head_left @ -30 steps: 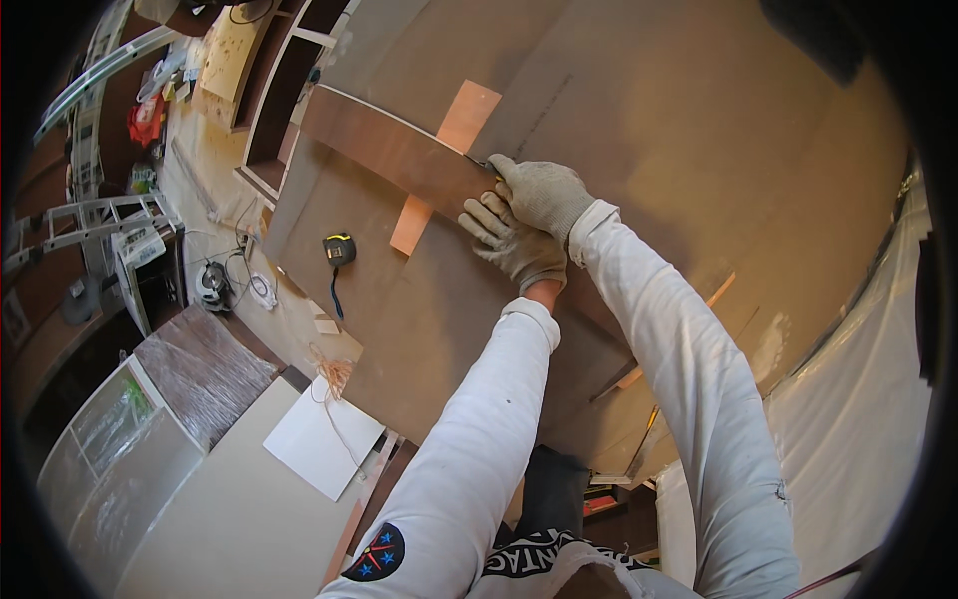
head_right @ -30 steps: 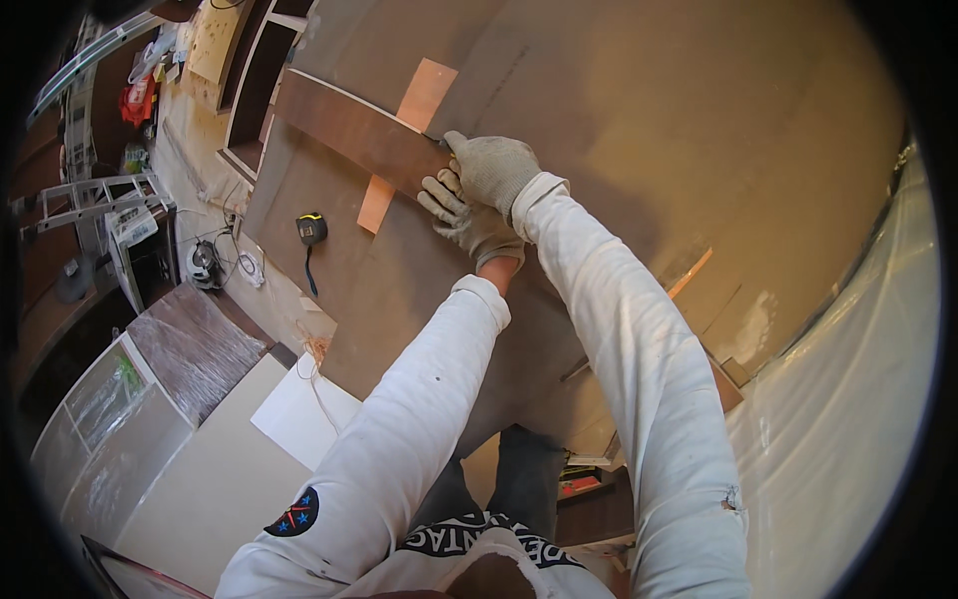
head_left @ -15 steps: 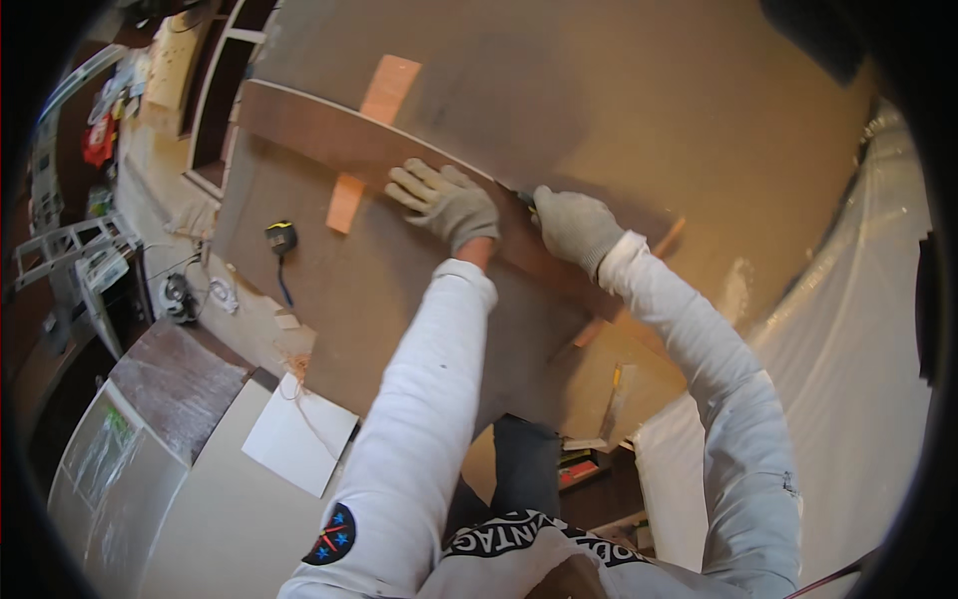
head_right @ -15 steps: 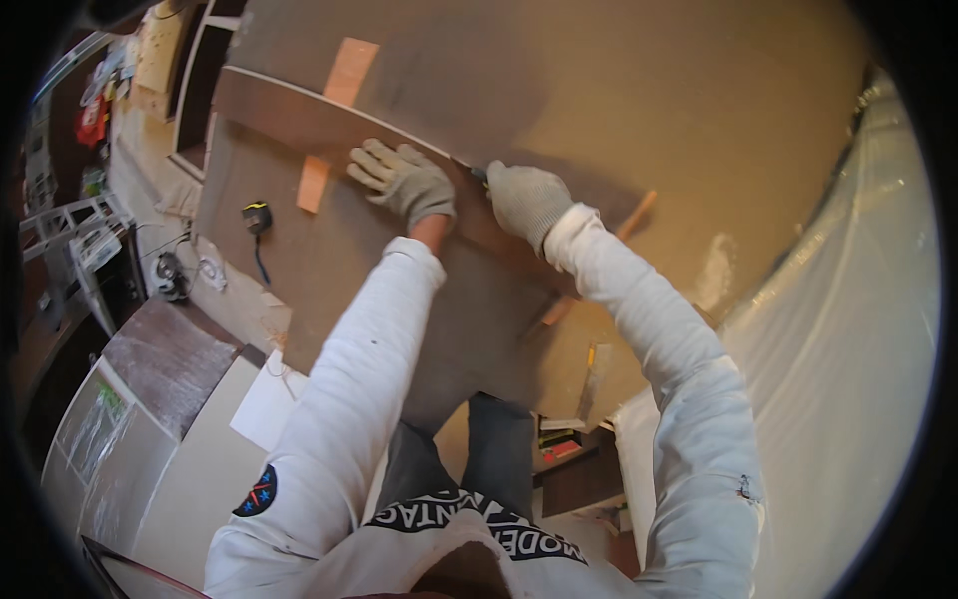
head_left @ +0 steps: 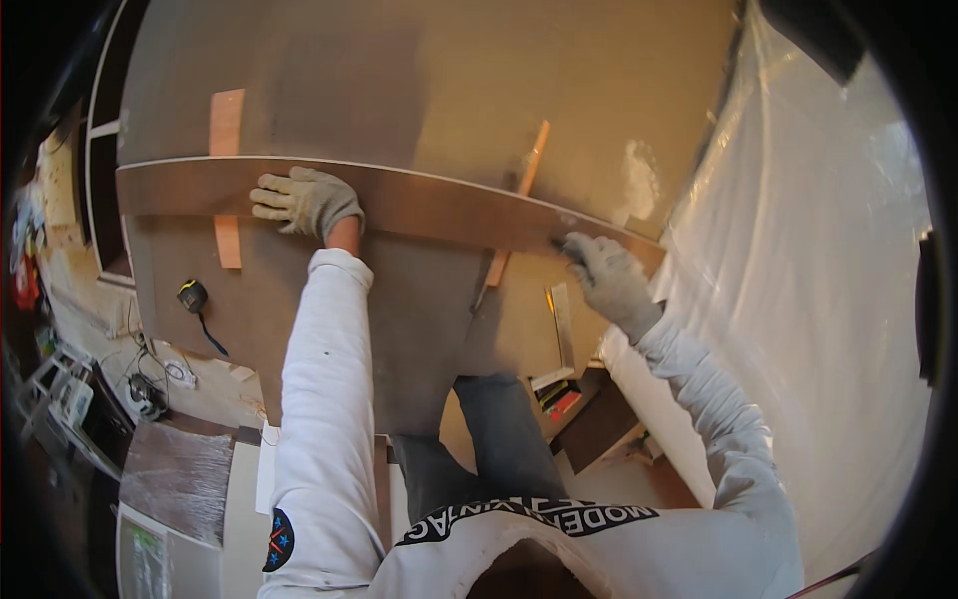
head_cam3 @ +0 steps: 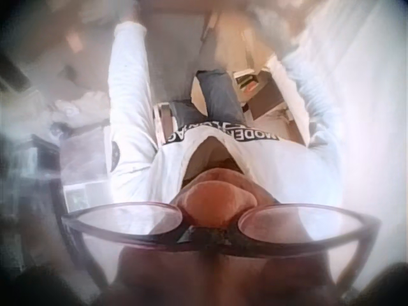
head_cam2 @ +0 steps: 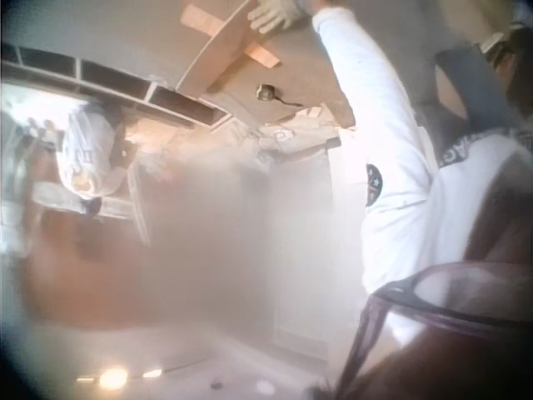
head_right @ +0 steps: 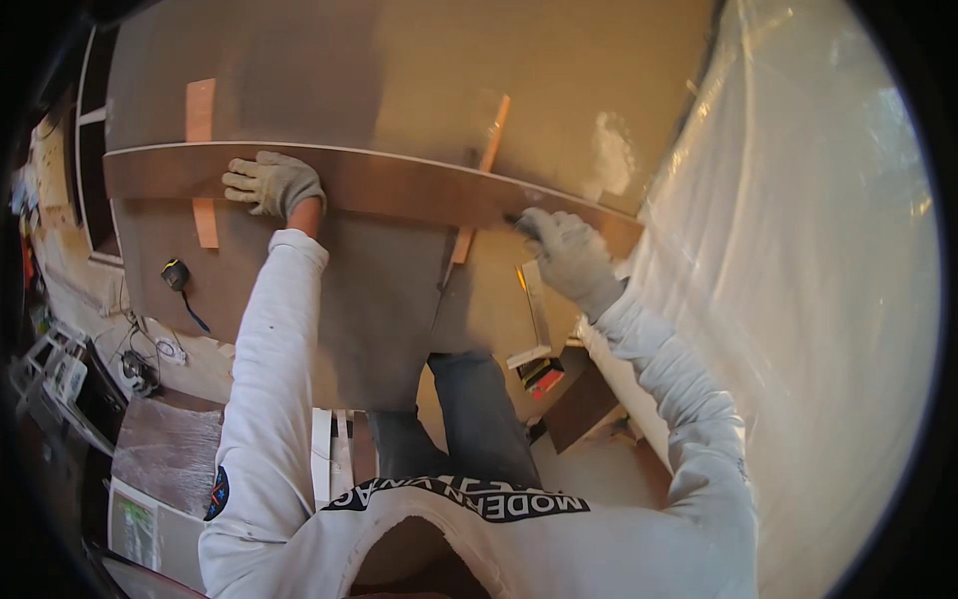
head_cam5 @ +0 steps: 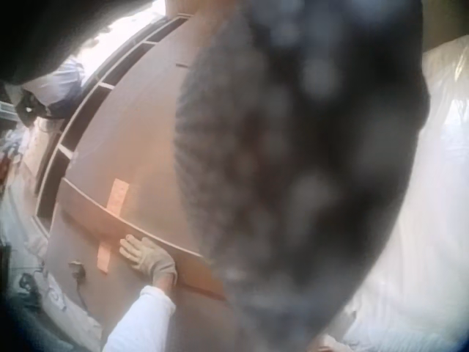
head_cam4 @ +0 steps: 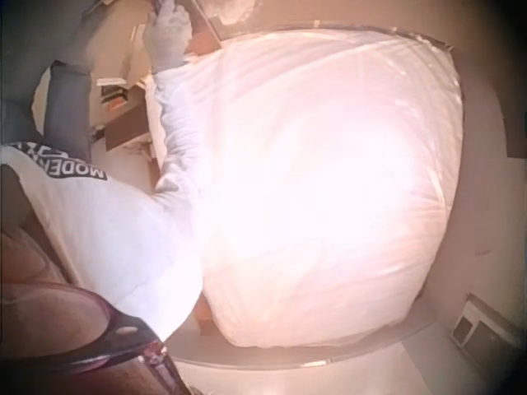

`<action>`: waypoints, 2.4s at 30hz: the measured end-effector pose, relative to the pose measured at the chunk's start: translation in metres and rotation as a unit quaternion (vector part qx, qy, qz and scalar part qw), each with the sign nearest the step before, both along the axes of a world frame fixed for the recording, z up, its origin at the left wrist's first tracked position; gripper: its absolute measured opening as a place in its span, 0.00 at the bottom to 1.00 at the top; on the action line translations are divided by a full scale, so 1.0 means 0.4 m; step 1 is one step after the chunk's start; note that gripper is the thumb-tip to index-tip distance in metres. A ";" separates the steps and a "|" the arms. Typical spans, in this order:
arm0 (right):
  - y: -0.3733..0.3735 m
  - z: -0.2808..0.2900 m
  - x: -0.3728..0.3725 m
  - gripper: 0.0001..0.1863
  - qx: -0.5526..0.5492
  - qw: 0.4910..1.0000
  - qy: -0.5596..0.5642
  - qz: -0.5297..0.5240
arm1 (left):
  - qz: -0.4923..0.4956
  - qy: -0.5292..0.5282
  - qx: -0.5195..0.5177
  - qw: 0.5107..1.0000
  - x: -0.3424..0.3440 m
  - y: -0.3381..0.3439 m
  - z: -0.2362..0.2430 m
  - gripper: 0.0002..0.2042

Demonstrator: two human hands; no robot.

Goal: The person aligns a wooden plank over a board and uses a utility knife to score or cut a section of the material while using a straight edge to guide the blade.

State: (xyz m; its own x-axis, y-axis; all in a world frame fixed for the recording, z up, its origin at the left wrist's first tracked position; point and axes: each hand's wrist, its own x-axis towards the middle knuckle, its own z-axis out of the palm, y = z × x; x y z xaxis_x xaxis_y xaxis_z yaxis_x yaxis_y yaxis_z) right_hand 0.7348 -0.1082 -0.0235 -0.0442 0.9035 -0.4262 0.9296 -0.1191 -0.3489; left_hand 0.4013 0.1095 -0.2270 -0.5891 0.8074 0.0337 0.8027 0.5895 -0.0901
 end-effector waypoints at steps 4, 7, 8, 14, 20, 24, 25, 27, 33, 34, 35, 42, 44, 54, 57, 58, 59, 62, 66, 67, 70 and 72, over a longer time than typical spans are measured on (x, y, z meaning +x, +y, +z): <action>-0.284 -0.045 -0.119 0.19 -0.081 0.996 0.017 0.034 | 0.007 0.019 -0.001 1.000 -0.046 -0.009 -0.009 0.29; -0.470 -0.140 -0.131 0.24 -0.203 0.979 -0.013 0.001 | 0.002 0.012 -0.008 1.000 0.014 -0.009 -0.007 0.29; -0.511 -0.161 -0.132 0.26 -0.208 0.978 -0.020 -0.016 | 0.001 0.012 -0.009 1.000 0.026 -0.009 -0.007 0.29; -0.309 -0.197 -0.275 0.37 0.029 0.998 0.041 -0.025 | 0.012 0.056 0.020 0.998 -0.041 -0.003 -0.002 0.28; 0.082 -0.282 -0.447 0.40 0.116 0.988 -0.010 0.102 | -0.047 -0.066 0.082 0.993 -0.002 -0.022 0.031 0.29; 0.212 -0.277 -0.485 0.40 0.076 0.990 -0.089 0.077 | -0.245 -0.167 0.117 0.948 -0.140 -0.166 0.040 0.30; 0.229 -0.282 -0.492 0.41 0.066 0.991 -0.087 0.083 | -0.299 -0.180 0.116 0.930 -0.207 -0.243 0.032 0.31; 0.236 -0.283 -0.479 0.42 0.024 0.992 -0.084 0.093 | -0.344 -0.125 -0.016 0.930 -0.340 -0.444 0.017 0.32; 0.290 -0.274 -0.432 0.43 0.058 0.989 -0.094 0.099 | -0.172 -0.086 -0.140 0.971 -0.606 -1.032 0.151 0.34; 0.327 -0.277 -0.419 0.43 0.069 0.988 -0.098 0.094 | -0.118 -0.096 -0.129 0.980 -0.634 -1.108 0.169 0.36; 0.356 -0.282 -0.403 0.42 0.077 0.987 -0.107 0.090 | -0.063 -0.110 -0.120 0.985 -0.648 -1.178 0.180 0.38; 0.523 -0.271 -0.323 0.51 0.031 0.995 -0.073 0.059 | 0.323 -0.389 0.004 0.863 -0.604 -1.344 0.201 0.43; 0.541 -0.318 -0.307 0.53 0.053 0.993 -0.084 0.062 | 0.413 -0.535 0.172 0.716 -0.628 -1.400 0.139 0.40; 0.482 -0.276 -0.337 0.52 -0.004 0.982 -0.131 0.135 | 0.454 -0.697 0.228 0.506 -0.664 -1.415 0.224 0.13; 0.475 -0.238 -0.363 0.52 -0.031 0.987 -0.108 0.113 | 0.503 -0.683 0.224 0.480 -0.695 -1.435 0.231 0.16; 0.474 -0.223 -0.376 0.53 -0.046 0.989 -0.100 0.100 | 0.489 -0.695 0.219 0.478 -0.699 -1.434 0.245 0.18; 0.479 -0.231 -0.391 0.52 -0.048 0.988 -0.100 0.107 | 0.475 -0.707 0.215 0.478 -0.707 -1.437 0.266 0.19; 0.491 -0.254 -0.352 0.47 -0.039 0.986 -0.112 0.120 | 0.440 -0.740 0.194 0.470 -0.691 -1.417 0.338 0.23; 0.495 -0.298 -0.330 0.40 -0.025 0.980 -0.132 0.145 | 0.351 -0.723 0.177 0.568 -0.673 -1.409 0.516 0.17; 0.494 -0.298 -0.358 0.38 -0.028 0.978 -0.143 0.151 | 0.354 -0.716 0.177 0.575 -0.672 -1.407 0.573 0.20; 0.498 -0.316 -0.339 0.37 -0.008 0.979 -0.150 0.137 | 0.342 -0.713 0.172 0.587 -0.629 -1.356 0.747 0.25; 0.492 -0.319 -0.328 0.37 -0.015 0.980 -0.152 0.130 | 0.308 -0.717 0.171 0.602 -0.569 -1.268 0.868 0.24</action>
State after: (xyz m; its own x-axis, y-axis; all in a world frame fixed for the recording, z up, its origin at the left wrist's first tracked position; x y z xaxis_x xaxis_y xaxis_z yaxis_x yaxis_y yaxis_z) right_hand 0.6037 0.0885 -0.1511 -0.1386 0.8649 -0.4825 0.9902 0.1303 -0.0509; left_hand 0.1738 -0.3976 0.1203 -0.3954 0.5110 -0.7633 -0.4694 0.6019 0.6461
